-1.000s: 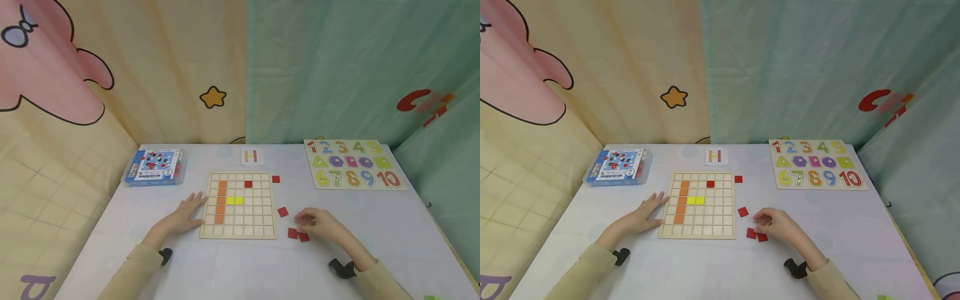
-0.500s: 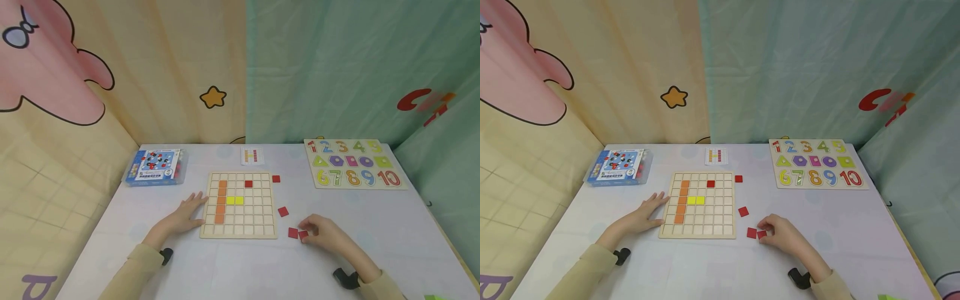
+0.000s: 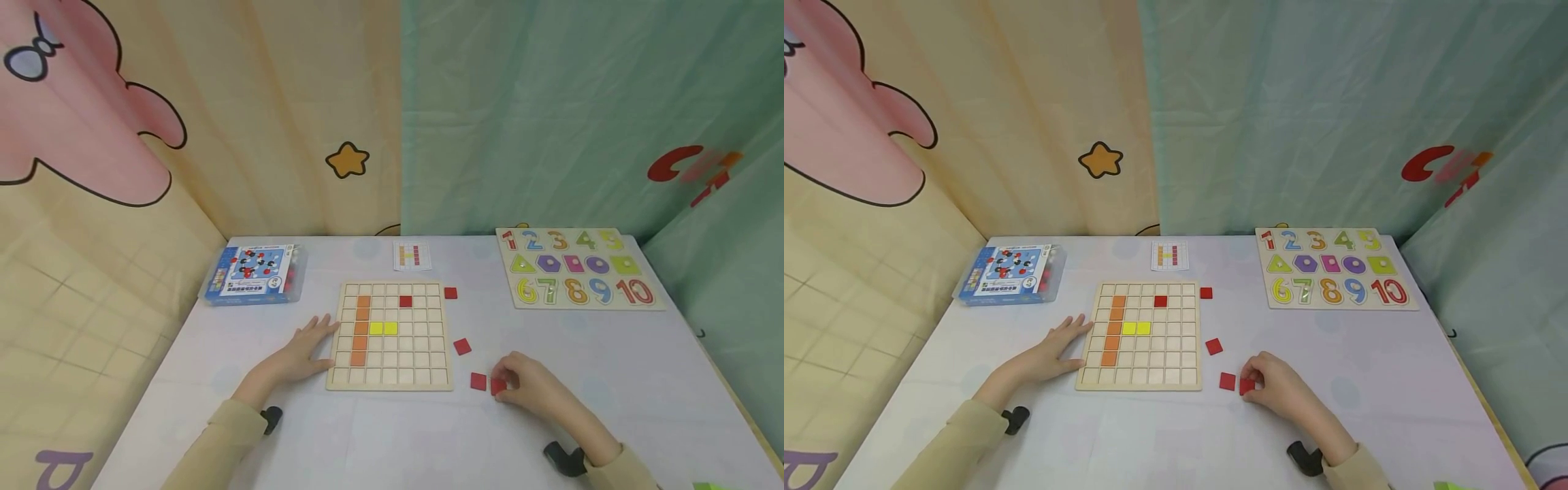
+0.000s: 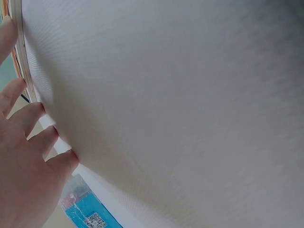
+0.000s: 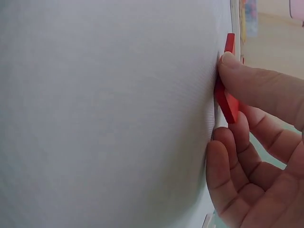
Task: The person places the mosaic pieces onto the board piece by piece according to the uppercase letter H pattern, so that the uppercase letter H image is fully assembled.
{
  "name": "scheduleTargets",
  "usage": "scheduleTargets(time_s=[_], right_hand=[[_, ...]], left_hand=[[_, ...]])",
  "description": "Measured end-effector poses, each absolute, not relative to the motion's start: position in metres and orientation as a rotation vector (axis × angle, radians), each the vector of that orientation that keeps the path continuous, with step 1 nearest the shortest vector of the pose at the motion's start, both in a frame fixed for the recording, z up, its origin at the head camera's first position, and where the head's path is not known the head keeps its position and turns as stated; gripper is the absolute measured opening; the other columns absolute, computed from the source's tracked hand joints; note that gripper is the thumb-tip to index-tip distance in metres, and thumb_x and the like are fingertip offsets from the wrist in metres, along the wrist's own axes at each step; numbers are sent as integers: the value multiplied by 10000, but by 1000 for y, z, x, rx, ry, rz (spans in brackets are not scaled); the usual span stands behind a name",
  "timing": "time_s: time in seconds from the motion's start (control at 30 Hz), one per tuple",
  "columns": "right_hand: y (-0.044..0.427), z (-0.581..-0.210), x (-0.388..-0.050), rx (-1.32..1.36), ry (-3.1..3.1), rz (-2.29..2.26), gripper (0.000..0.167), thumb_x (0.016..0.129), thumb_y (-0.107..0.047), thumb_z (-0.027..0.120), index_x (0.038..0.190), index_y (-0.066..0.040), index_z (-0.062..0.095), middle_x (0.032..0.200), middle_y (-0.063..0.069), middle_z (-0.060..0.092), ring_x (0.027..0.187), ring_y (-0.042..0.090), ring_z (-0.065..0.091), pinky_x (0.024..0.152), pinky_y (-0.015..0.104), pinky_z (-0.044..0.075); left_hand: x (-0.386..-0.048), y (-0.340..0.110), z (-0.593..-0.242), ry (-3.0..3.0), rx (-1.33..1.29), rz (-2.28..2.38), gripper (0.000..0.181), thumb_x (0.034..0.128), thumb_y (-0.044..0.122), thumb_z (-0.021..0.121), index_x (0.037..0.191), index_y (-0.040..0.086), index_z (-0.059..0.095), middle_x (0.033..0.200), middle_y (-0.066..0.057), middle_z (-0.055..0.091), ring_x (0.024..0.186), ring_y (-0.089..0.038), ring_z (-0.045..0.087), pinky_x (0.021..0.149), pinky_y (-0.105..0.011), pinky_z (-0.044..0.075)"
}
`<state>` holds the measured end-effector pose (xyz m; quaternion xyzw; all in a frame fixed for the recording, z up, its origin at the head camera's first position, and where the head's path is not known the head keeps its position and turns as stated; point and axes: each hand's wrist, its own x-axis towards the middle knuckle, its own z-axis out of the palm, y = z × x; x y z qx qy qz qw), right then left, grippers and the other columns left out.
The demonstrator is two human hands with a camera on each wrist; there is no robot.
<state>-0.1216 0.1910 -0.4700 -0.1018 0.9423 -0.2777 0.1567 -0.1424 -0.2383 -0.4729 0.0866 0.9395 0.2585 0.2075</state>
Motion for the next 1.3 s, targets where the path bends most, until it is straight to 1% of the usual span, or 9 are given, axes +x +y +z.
scheduleTargets(time_s=[0.1, 0.2, 0.37, 0.53, 0.73, 0.9, 1.17, 1.3], right_hand=[[191, -470, -122, -279, 2688, -799, 291, 711, -81, 866, 872, -155, 635, 803, -24, 534, 766, 131, 504, 701, 252, 549], [193, -471, -123, -286, 2669, -815, 285, 720, -91, 861, 866, -157, 626, 783, -25, 536, 750, 130, 501, 665, 229, 521], [196, -471, -131, -254, 2587, -916, 227, 760, -131, 838, 857, -168, 635, 762, -44, 596, 745, 126, 538, 668, 211, 507], [191, -465, -144, -290, 2544, -1071, 185, 797, -139, 811, 893, -139, 652, 814, -27, 640, 782, 142, 571, 707, 216, 526], [158, -457, -166, -243, 2522, -1203, 167, 829, -162, 790, 930, -115, 665, 838, 1, 654, 778, 152, 585, 712, 247, 528], [125, -450, -187, -261, 2505, -1294, 198, 833, -158, 789, 973, -88, 669, 876, 30, 660, 781, 155, 600, 703, 243, 546], [75, -446, -218, -305, 2621, -1250, 170, 836, -147, 787, 969, -100, 693, 907, 36, 674, 817, 162, 599, 765, 270, 544], [59, -450, -227, -306, 2642, -1202, 121, 858, -151, 766, 954, -115, 702, 913, 28, 692, 818, 156, 611, 749, 277, 540]], left_hand=[[-143, -238, -473, 2617, 242, 723, 783, 906, 278, 701, 1560, 146, 291, 1659, -139, 116, 1533, -378, -11, 1220, -605, 26], [-143, -238, -472, 2618, 239, 725, 783, 905, 278, 702, 1559, 145, 293, 1659, -140, 120, 1532, -379, -9, 1220, -605, 30], [-142, -238, -472, 2613, 229, 727, 781, 906, 271, 701, 1560, 149, 291, 1660, -135, 121, 1534, -374, -10, 1223, -599, 37], [-142, -237, -471, 2618, 233, 723, 773, 908, 259, 700, 1557, 141, 298, 1660, -135, 119, 1533, -375, -8, 1225, -595, 36], [-141, -237, -470, 2622, 250, 727, 764, 912, 254, 695, 1553, 122, 303, 1656, -156, 118, 1529, -392, -6, 1220, -608, 31], [-141, -238, -471, 2627, 249, 730, 764, 909, 261, 697, 1550, 119, 308, 1655, -158, 118, 1527, -398, 0, 1218, -608, 28], [-141, -239, -473, 2629, 247, 731, 772, 906, 273, 700, 1553, 127, 304, 1656, -152, 116, 1528, -394, -3, 1217, -610, 25], [-142, -239, -473, 2635, 260, 729, 767, 907, 269, 700, 1550, 119, 309, 1654, -159, 122, 1526, -401, 4, 1216, -614, 28]])
